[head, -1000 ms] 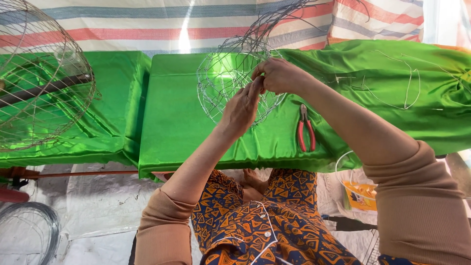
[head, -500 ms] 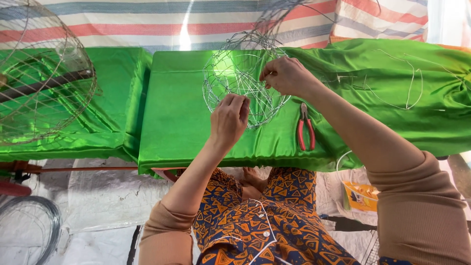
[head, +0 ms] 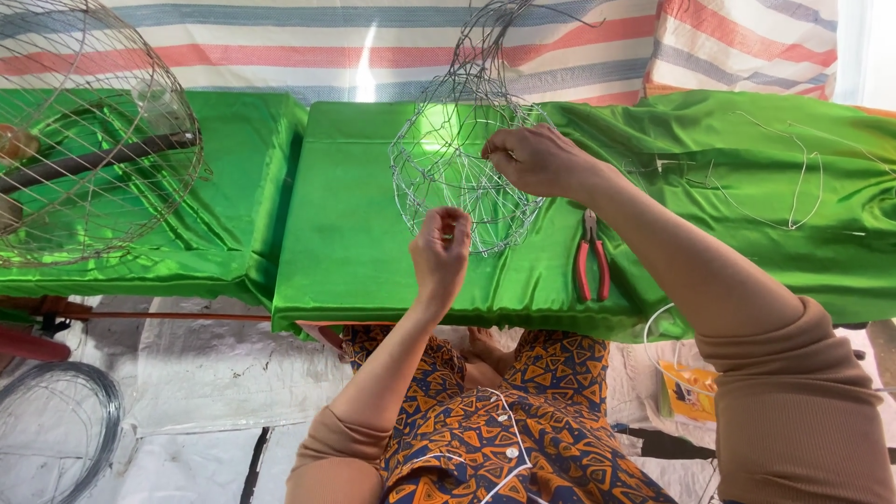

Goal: The person sits on the floor and uses pliers to cut and twist wire strands on a spherical wire mesh frame. They repeatedly adjust the wire connections by hand to secure the mesh structure.

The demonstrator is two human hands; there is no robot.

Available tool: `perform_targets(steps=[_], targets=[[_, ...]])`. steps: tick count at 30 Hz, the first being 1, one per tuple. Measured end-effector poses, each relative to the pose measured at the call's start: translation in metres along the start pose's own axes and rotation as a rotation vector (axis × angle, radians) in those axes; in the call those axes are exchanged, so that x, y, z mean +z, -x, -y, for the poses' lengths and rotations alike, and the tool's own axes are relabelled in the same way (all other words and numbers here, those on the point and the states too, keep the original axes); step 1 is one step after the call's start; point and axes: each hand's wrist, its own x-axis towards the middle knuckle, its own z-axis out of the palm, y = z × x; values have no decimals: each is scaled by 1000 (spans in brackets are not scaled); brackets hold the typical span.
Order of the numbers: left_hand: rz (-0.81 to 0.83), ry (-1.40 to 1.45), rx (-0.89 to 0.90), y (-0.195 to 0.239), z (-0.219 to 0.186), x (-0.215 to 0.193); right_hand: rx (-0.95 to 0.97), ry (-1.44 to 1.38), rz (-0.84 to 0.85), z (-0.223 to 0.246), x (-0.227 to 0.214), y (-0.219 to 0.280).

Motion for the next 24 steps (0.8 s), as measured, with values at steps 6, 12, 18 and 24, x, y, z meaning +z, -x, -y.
perform_targets(steps=[6,12,18,24], targets=[[125,540,-377,-17,-26,-12,37,-11,139,-18,4,-17],[44,1153,-492,-29,-34,-2,83,-19,266,-12,-9,-9],[-18,1398,-464,-37,-43,15,81,18,269,-52,7,-32],[17,1274,-466,-49,-11,22,68,-55,220,-69,21,-35]])
